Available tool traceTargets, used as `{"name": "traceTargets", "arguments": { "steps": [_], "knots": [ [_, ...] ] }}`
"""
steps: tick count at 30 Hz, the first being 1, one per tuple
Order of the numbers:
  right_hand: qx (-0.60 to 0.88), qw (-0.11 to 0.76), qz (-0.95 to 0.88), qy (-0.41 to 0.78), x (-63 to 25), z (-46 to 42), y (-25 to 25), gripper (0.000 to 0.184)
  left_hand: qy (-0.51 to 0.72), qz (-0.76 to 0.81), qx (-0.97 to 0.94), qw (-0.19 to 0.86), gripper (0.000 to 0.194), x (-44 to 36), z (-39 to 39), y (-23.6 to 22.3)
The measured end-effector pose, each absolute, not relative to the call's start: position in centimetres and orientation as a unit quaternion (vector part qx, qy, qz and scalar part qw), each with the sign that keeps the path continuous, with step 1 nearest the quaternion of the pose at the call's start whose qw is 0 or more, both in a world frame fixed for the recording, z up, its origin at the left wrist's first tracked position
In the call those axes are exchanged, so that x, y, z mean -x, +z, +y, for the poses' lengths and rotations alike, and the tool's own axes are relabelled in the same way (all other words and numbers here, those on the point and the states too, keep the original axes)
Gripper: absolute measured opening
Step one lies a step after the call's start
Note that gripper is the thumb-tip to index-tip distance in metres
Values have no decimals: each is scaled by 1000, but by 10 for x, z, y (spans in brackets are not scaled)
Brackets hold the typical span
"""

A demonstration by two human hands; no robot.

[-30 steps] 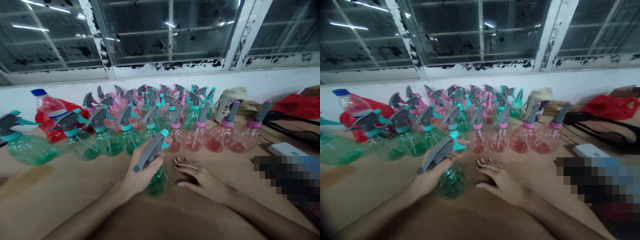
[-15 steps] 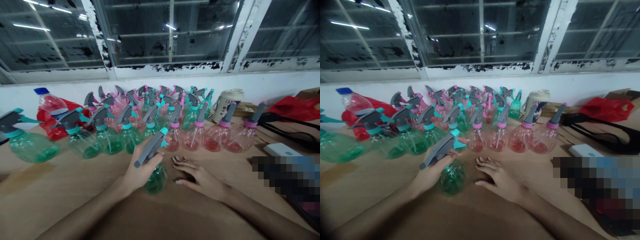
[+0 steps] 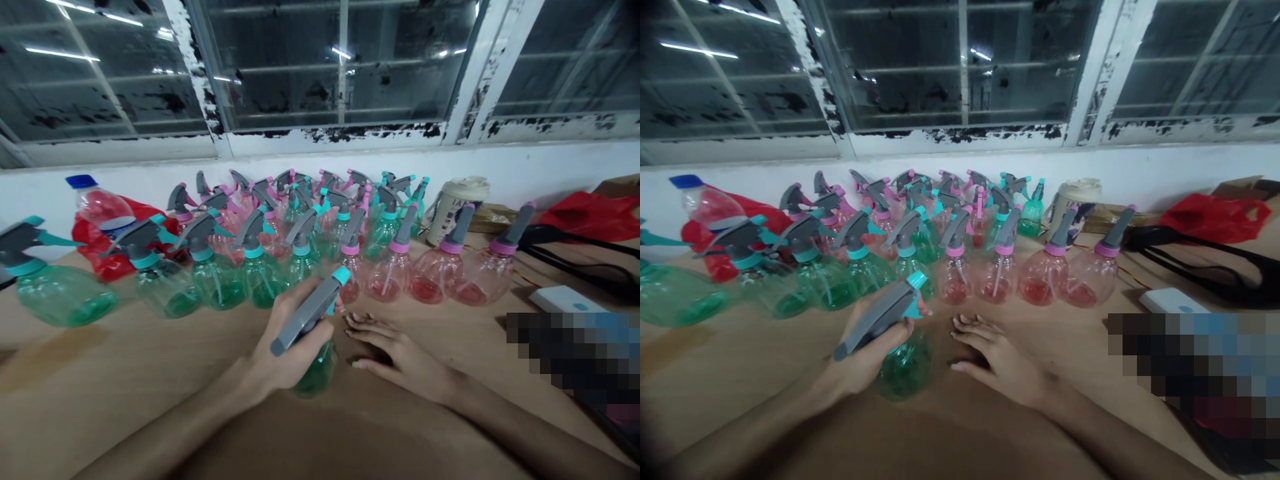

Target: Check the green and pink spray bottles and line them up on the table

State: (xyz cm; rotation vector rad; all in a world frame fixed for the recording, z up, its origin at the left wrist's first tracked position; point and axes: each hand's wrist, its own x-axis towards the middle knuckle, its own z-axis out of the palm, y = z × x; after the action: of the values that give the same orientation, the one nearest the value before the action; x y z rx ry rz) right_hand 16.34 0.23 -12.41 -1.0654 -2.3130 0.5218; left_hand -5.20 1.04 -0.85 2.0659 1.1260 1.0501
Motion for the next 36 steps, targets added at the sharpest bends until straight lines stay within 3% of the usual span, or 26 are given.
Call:
{"name": "traceTargets", "arguments": {
  "steps": [36],
  "knots": [
    [397, 253, -863, 185, -162, 2, -125, 53, 424, 427, -735, 312, 8, 53, 14, -21]
  ]
}}
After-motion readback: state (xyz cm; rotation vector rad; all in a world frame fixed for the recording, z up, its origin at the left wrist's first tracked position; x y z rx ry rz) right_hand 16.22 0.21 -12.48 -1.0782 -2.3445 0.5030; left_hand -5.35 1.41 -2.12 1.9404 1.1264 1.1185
